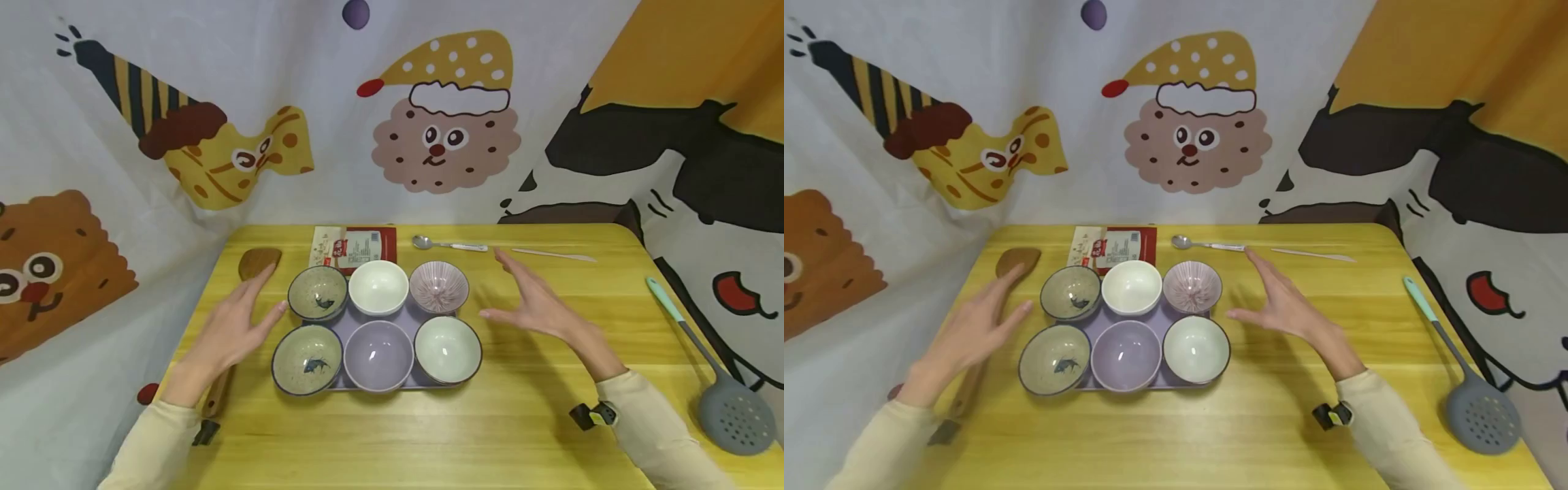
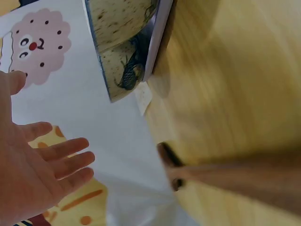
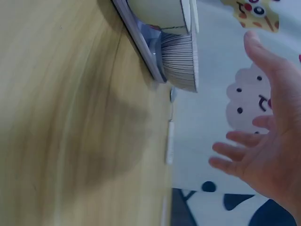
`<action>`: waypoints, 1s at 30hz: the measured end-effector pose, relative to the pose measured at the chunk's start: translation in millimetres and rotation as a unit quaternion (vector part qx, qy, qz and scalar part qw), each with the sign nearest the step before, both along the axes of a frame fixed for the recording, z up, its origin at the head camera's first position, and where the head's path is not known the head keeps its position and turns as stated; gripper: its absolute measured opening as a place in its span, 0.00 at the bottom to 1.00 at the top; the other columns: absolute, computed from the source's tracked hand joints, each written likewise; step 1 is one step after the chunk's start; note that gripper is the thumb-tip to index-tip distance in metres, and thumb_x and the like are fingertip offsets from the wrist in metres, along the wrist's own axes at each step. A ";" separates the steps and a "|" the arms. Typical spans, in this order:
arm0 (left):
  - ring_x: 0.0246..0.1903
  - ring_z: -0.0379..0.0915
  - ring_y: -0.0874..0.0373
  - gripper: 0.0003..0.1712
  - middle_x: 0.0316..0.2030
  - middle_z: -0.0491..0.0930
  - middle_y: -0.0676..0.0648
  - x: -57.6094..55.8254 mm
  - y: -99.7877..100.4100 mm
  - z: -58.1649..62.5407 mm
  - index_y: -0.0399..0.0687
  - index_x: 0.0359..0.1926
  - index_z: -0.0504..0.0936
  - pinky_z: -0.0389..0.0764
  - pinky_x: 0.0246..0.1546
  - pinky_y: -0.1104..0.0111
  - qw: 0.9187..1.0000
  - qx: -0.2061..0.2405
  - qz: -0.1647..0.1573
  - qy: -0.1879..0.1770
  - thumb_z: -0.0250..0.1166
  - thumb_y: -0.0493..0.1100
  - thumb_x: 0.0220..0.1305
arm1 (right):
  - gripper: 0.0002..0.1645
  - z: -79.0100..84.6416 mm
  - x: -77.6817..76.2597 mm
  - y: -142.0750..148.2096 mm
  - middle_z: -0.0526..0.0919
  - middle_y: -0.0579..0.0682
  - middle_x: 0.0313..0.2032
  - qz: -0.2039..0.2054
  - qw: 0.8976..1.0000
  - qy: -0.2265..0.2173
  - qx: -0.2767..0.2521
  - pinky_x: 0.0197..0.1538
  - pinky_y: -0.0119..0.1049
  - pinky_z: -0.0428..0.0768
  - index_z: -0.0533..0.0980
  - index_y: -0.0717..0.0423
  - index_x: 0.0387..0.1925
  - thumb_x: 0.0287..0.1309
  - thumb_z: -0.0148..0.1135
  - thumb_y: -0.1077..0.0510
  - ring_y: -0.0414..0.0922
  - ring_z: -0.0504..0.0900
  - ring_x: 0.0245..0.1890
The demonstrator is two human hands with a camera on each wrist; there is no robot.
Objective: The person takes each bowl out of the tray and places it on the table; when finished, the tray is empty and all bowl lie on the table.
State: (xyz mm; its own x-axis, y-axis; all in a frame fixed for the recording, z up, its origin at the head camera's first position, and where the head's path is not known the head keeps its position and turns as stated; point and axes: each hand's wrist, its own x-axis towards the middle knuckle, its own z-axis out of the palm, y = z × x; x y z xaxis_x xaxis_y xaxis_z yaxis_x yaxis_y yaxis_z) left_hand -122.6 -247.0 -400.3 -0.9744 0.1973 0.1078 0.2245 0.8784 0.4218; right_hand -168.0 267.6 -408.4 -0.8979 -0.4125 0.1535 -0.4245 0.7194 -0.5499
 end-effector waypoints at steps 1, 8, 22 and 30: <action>0.69 0.57 0.23 0.45 0.74 0.58 0.29 -0.5 -0.8 -2.4 0.61 0.82 0.43 0.59 0.64 0.28 1.000 0.016 0.001 -0.011 0.52 0.64 0.74 | 0.72 -3.4 -2.8 -0.7 0.56 0.67 0.76 0.007 1.000 -0.011 -0.018 0.67 0.70 0.65 0.43 0.47 0.82 0.47 0.80 0.43 0.70 0.63 0.71; 0.69 0.61 0.30 0.43 0.71 0.64 0.29 -6.9 -2.4 -23.7 0.50 0.81 0.47 0.63 0.67 0.35 0.990 0.129 -0.006 -0.054 0.52 0.60 0.76 | 0.71 -28.8 -20.4 -3.6 0.56 0.63 0.77 0.052 0.988 -0.071 -0.127 0.70 0.64 0.66 0.45 0.48 0.81 0.46 0.82 0.55 0.69 0.63 0.72; 0.65 0.68 0.29 0.44 0.68 0.65 0.24 -14.5 -2.1 -57.1 0.36 0.79 0.47 0.73 0.64 0.43 0.959 0.251 -0.029 -0.129 0.59 0.48 0.75 | 0.72 -63.5 -54.6 -23.0 0.49 0.63 0.79 0.104 0.936 -0.215 -0.258 0.74 0.63 0.59 0.42 0.61 0.79 0.42 0.81 0.66 0.69 0.57 0.75; 0.67 0.64 0.29 0.45 0.70 0.63 0.24 -12.1 -4.7 -67.9 0.40 0.80 0.45 0.69 0.66 0.43 0.943 0.295 -0.058 -0.141 0.60 0.43 0.73 | 0.70 -71.7 -57.2 -26.3 0.52 0.62 0.79 0.106 0.929 -0.235 -0.265 0.76 0.59 0.57 0.44 0.58 0.80 0.45 0.80 0.66 0.63 0.56 0.76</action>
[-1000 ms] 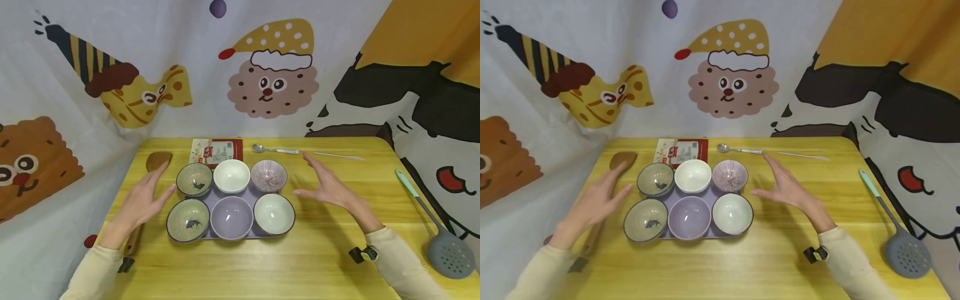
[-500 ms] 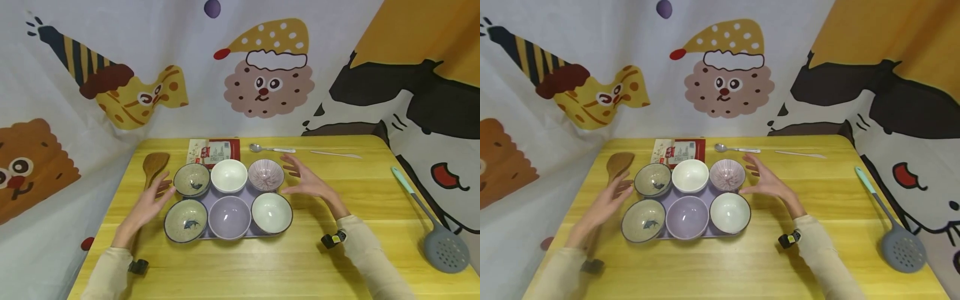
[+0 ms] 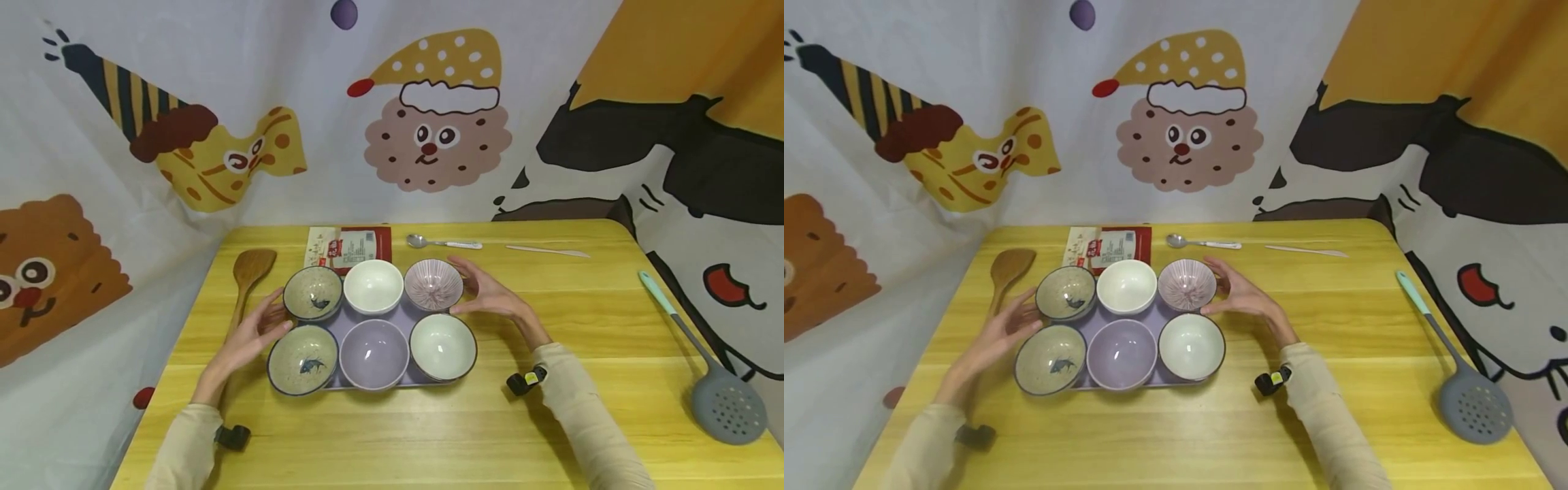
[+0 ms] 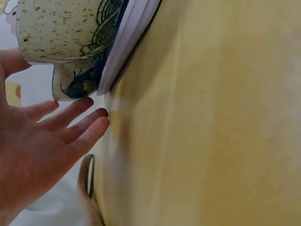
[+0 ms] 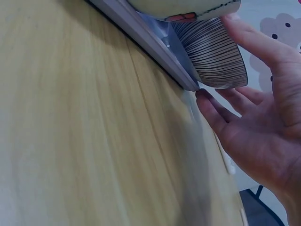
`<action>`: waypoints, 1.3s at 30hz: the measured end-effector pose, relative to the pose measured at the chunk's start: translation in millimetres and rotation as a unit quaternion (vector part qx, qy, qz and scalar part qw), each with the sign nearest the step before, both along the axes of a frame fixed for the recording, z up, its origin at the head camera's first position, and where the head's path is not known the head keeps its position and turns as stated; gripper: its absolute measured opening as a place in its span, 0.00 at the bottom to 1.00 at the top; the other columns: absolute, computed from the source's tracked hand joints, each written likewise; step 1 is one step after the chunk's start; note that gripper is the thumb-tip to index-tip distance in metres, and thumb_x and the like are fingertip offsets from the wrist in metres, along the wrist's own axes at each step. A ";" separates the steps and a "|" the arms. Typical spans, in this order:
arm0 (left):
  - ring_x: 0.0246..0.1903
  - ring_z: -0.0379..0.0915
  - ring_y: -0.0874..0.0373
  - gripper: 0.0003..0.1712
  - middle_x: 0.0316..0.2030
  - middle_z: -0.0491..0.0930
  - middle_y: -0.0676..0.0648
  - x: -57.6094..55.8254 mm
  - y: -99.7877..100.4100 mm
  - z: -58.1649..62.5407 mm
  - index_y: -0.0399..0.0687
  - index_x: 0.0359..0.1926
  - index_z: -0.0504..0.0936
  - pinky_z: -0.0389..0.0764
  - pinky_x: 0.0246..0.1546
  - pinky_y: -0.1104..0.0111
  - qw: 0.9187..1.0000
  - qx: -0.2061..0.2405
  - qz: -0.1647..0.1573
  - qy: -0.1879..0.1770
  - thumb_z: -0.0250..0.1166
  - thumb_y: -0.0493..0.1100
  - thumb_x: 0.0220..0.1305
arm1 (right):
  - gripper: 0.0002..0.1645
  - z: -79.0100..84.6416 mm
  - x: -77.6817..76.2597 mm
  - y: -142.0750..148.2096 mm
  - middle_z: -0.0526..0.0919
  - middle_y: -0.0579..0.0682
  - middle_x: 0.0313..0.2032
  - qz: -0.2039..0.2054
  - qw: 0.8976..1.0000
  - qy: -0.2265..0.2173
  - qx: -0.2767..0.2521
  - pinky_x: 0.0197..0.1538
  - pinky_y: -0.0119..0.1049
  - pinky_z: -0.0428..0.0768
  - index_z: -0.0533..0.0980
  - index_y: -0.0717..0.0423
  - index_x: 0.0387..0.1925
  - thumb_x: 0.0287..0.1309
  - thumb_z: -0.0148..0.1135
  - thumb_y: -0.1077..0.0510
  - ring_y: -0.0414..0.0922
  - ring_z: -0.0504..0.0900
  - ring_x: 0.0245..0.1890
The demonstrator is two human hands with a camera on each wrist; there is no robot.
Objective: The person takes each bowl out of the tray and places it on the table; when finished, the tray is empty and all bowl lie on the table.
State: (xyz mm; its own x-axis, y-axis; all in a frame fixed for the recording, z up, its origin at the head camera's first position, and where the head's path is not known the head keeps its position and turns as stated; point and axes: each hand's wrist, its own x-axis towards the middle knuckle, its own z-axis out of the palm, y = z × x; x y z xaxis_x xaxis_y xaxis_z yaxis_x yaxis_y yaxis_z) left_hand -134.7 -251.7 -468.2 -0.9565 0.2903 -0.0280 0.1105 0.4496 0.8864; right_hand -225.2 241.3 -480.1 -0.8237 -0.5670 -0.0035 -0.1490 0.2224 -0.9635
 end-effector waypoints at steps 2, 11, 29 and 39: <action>0.67 0.65 0.29 0.45 0.70 0.63 0.24 0.6 -1.9 -3.7 0.41 0.81 0.45 0.71 0.66 0.48 1.000 0.009 -0.002 0.005 0.60 0.42 0.73 | 0.70 -1.3 -1.3 -1.4 0.53 0.63 0.78 0.002 1.000 -0.004 -0.004 0.76 0.59 0.56 0.44 0.56 0.80 0.45 0.79 0.66 0.62 0.57 0.76; 0.68 0.63 0.28 0.46 0.70 0.62 0.25 -0.1 -5.4 -13.4 0.48 0.82 0.44 0.73 0.66 0.53 1.000 0.027 -0.005 -0.006 0.59 0.41 0.73 | 0.72 -4.8 -8.5 -5.0 0.52 0.62 0.78 0.036 0.999 0.004 -0.014 0.77 0.57 0.54 0.42 0.55 0.81 0.45 0.79 0.67 0.61 0.56 0.77; 0.68 0.64 0.31 0.46 0.70 0.63 0.25 1.0 -5.0 -15.2 0.61 0.82 0.39 0.74 0.59 0.71 0.996 0.062 -0.009 -0.060 0.56 0.45 0.75 | 0.67 -0.1 -17.0 -7.3 0.69 0.63 0.68 0.035 0.998 0.042 0.013 0.67 0.50 0.75 0.54 0.61 0.78 0.38 0.83 0.66 0.61 0.71 0.66; 0.52 0.74 0.61 0.47 0.69 0.64 0.24 1.9 -5.6 -14.3 0.61 0.82 0.38 0.74 0.32 0.70 0.996 0.059 -0.008 -0.068 0.56 0.45 0.75 | 0.64 -2.4 -11.3 -8.7 0.75 0.60 0.64 0.003 0.998 0.055 0.019 0.61 0.43 0.80 0.57 0.57 0.77 0.41 0.83 0.62 0.58 0.76 0.61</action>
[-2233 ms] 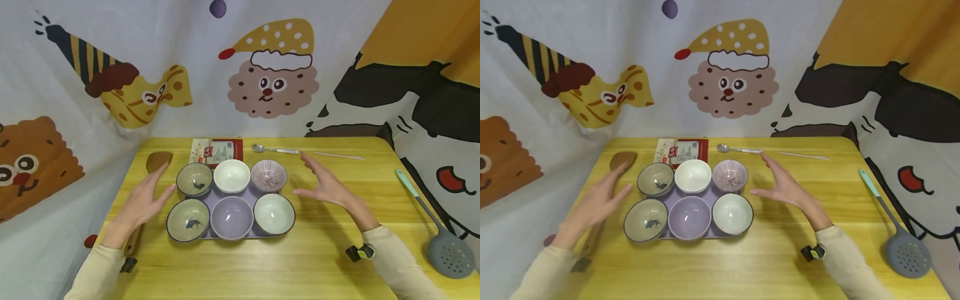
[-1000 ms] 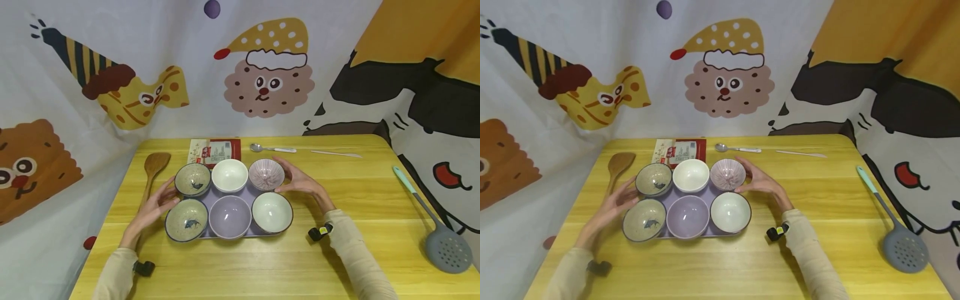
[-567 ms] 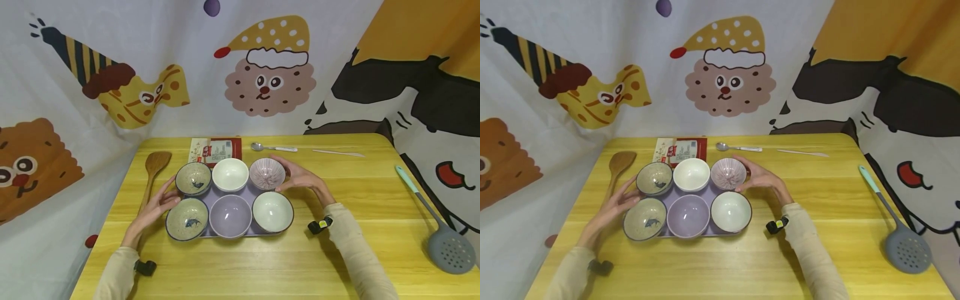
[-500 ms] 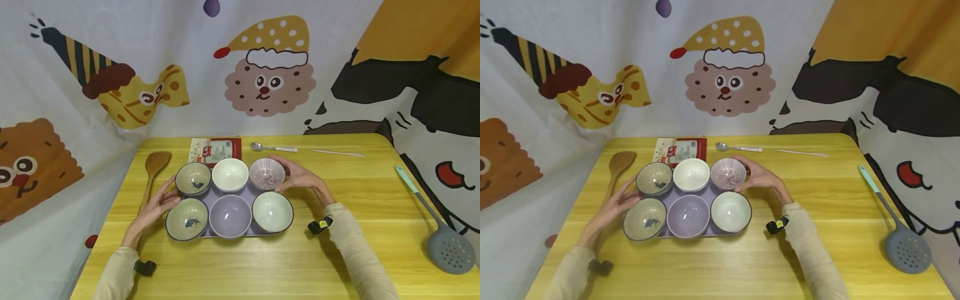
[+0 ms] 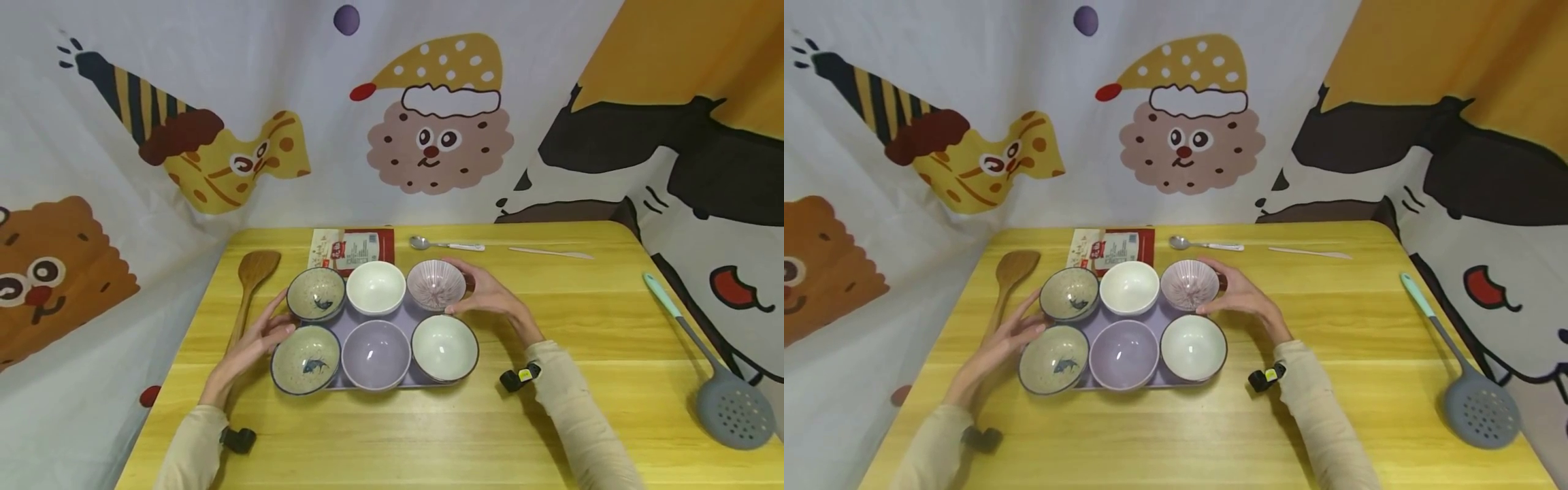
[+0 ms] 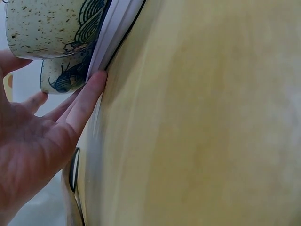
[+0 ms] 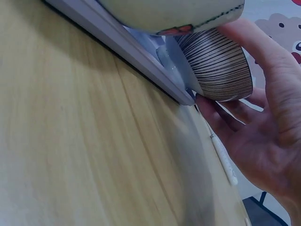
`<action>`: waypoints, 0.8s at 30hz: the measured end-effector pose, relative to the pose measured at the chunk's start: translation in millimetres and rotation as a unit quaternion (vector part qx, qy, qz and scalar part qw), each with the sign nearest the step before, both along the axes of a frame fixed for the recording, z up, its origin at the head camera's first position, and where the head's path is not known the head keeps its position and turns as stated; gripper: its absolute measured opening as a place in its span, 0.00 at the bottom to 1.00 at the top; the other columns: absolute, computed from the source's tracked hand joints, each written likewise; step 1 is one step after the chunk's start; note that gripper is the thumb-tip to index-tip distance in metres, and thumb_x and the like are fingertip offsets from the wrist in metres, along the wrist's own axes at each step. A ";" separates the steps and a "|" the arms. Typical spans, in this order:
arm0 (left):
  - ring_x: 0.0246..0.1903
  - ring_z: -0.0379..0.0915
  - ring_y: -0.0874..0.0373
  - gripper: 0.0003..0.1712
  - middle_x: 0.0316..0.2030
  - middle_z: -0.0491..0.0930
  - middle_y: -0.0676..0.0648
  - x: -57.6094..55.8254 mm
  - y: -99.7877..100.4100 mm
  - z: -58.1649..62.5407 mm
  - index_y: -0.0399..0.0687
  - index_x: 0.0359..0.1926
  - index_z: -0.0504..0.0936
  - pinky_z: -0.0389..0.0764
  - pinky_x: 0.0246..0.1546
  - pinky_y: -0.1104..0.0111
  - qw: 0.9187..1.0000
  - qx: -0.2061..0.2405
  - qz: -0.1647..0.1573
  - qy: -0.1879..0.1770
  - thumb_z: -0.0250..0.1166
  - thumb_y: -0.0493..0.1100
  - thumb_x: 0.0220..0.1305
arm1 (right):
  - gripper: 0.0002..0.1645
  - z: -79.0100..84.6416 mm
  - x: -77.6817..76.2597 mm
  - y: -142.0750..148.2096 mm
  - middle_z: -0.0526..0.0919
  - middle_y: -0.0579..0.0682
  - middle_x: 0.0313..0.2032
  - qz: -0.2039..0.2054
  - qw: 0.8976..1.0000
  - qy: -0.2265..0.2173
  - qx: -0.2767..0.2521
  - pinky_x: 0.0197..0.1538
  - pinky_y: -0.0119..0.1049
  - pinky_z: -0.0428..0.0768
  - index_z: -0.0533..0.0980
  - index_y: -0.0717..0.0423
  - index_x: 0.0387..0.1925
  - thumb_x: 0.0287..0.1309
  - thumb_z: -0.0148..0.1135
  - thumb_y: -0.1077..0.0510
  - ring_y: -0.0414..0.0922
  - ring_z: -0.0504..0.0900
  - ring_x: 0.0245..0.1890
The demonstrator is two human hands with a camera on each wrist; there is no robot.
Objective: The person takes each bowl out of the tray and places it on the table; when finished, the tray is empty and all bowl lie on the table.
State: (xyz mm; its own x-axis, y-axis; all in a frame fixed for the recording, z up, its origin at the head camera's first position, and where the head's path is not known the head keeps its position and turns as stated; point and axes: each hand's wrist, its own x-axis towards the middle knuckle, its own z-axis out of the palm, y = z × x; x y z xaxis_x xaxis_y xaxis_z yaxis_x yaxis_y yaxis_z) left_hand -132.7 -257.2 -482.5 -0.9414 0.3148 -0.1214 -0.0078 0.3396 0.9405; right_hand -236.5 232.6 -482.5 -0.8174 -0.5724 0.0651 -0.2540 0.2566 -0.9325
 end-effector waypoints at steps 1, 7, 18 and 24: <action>0.51 0.74 0.63 0.47 0.69 0.64 0.24 -0.3 0.4 -0.6 0.61 0.82 0.38 0.74 0.32 0.70 1.000 0.002 0.000 -0.001 0.56 0.45 0.75 | 0.63 0.5 0.8 0.8 0.75 0.60 0.64 -0.004 1.000 -0.001 -0.001 0.61 0.42 0.80 0.57 0.57 0.77 0.41 0.82 0.62 0.58 0.77 0.61; 0.50 0.74 0.64 0.47 0.69 0.63 0.22 -1.8 0.7 -2.5 0.58 0.82 0.37 0.73 0.31 0.71 1.000 0.014 -0.005 -0.001 0.56 0.44 0.75 | 0.60 8.4 6.3 6.3 0.75 0.61 0.64 -0.035 0.999 -0.005 -0.011 0.60 0.37 0.81 0.59 0.54 0.77 0.44 0.80 0.62 0.57 0.77 0.61; 0.50 0.74 0.67 0.47 0.69 0.62 0.21 -1.7 -0.5 -2.5 0.55 0.82 0.36 0.73 0.30 0.71 0.999 0.031 -0.018 0.002 0.55 0.42 0.75 | 0.59 27.6 23.7 33.0 0.69 0.62 0.70 -0.141 0.990 0.000 -0.009 0.54 0.27 0.82 0.57 0.52 0.78 0.47 0.79 0.63 0.61 0.77 0.62; 0.49 0.75 0.66 0.47 0.69 0.61 0.20 -0.5 0.8 -1.7 0.55 0.82 0.36 0.74 0.31 0.72 0.999 0.034 -0.018 0.001 0.55 0.42 0.75 | 0.58 35.4 33.6 55.2 0.70 0.63 0.68 -0.199 0.979 0.028 0.012 0.53 0.22 0.79 0.56 0.54 0.79 0.51 0.77 0.61 0.53 0.78 0.58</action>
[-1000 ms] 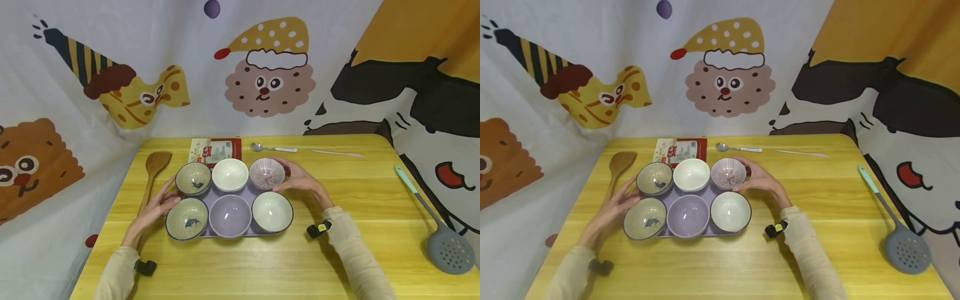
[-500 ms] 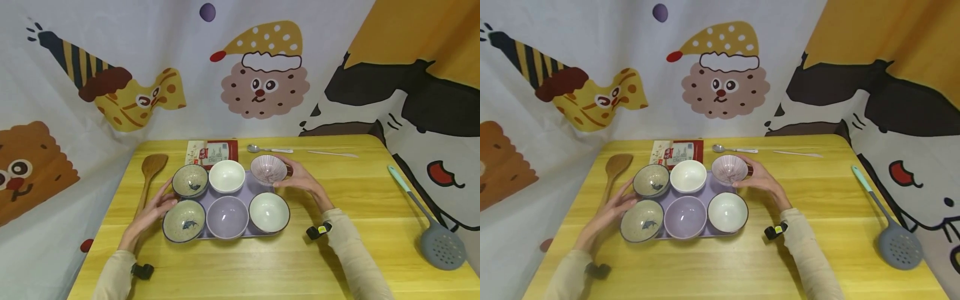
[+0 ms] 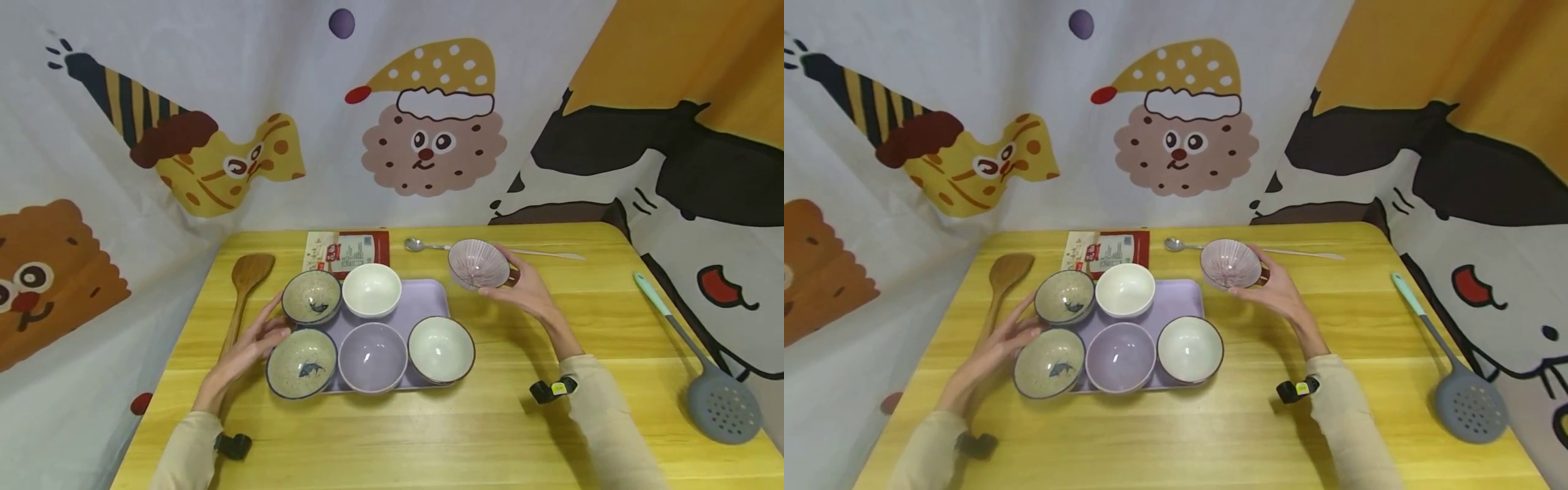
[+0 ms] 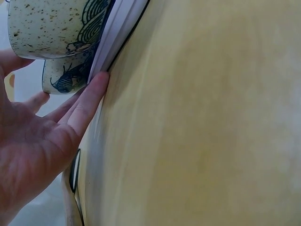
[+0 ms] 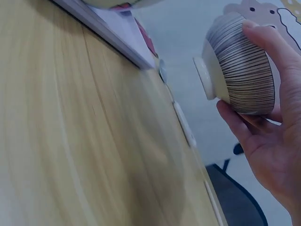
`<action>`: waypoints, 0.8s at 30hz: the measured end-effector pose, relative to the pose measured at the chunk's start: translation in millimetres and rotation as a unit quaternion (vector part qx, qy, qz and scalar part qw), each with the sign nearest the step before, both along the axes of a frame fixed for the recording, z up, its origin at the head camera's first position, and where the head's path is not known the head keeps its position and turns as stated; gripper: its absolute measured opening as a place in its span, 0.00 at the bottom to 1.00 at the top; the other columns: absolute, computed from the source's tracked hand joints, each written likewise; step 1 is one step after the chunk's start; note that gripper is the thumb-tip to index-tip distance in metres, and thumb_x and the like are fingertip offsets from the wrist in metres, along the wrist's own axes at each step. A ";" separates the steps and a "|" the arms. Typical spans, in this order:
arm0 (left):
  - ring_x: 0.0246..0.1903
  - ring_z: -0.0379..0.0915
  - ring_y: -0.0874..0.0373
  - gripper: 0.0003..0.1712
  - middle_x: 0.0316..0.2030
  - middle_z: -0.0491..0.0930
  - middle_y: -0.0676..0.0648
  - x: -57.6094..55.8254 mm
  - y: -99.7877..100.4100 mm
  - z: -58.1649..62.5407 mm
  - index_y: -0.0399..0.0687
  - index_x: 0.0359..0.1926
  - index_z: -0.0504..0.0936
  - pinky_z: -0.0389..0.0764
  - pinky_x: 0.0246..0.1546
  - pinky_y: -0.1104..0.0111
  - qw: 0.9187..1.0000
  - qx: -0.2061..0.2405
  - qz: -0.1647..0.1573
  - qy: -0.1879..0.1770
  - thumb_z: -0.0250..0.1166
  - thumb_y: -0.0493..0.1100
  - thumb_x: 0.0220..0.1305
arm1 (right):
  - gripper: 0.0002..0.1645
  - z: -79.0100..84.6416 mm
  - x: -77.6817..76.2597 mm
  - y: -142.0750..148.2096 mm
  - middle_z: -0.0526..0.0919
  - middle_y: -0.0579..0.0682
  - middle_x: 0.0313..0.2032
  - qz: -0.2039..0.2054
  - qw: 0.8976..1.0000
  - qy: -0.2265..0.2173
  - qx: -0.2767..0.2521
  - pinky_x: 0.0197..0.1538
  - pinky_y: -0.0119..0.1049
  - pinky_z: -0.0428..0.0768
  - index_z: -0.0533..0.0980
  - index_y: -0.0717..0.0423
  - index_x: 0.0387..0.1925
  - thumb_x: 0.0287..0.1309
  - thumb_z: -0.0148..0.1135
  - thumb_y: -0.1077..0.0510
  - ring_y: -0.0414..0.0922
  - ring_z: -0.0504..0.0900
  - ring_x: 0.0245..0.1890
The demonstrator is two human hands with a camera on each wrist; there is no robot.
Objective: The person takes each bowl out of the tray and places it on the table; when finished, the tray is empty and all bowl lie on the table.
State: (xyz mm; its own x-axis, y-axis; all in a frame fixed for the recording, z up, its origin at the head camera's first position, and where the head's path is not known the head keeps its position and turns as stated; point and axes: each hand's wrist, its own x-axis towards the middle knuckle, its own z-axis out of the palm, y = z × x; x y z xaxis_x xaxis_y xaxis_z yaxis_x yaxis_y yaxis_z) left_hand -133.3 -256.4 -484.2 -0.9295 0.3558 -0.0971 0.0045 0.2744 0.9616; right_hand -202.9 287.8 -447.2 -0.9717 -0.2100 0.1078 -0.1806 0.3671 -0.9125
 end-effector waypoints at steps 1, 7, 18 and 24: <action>0.51 0.75 0.63 0.47 0.69 0.61 0.21 0.2 0.5 0.0 0.56 0.82 0.36 0.75 0.32 0.72 1.000 -0.002 0.001 -0.001 0.55 0.42 0.75 | 0.57 1.0 2.5 3.9 0.70 0.63 0.67 -0.011 1.000 0.003 0.003 0.53 0.21 0.79 0.56 0.55 0.78 0.51 0.77 0.60 0.51 0.79 0.57; 0.66 0.66 0.32 0.47 0.71 0.59 0.21 1.3 2.0 -0.4 0.57 0.82 0.35 0.79 0.47 0.68 1.000 -0.010 0.003 -0.006 0.54 0.43 0.76 | 0.56 5.9 17.9 25.7 0.71 0.64 0.66 -0.067 0.997 0.026 0.021 0.50 0.18 0.78 0.57 0.54 0.78 0.52 0.76 0.60 0.41 0.78 0.54; 0.65 0.69 0.39 0.47 0.71 0.58 0.21 -0.9 0.8 0.5 0.57 0.82 0.35 0.80 0.47 0.69 1.000 0.001 -0.002 -0.012 0.55 0.42 0.75 | 0.55 7.7 41.4 68.2 0.70 0.59 0.65 -0.170 0.983 0.055 0.028 0.46 0.15 0.77 0.59 0.52 0.77 0.51 0.76 0.64 0.31 0.77 0.51; 0.61 0.72 0.57 0.46 0.70 0.60 0.23 -1.2 -1.3 0.0 0.57 0.82 0.37 0.79 0.45 0.71 1.000 -0.007 0.000 -0.009 0.55 0.43 0.75 | 0.54 8.5 48.3 89.0 0.70 0.49 0.63 -0.234 0.969 0.074 0.000 0.44 0.15 0.78 0.59 0.54 0.77 0.51 0.75 0.68 0.32 0.77 0.50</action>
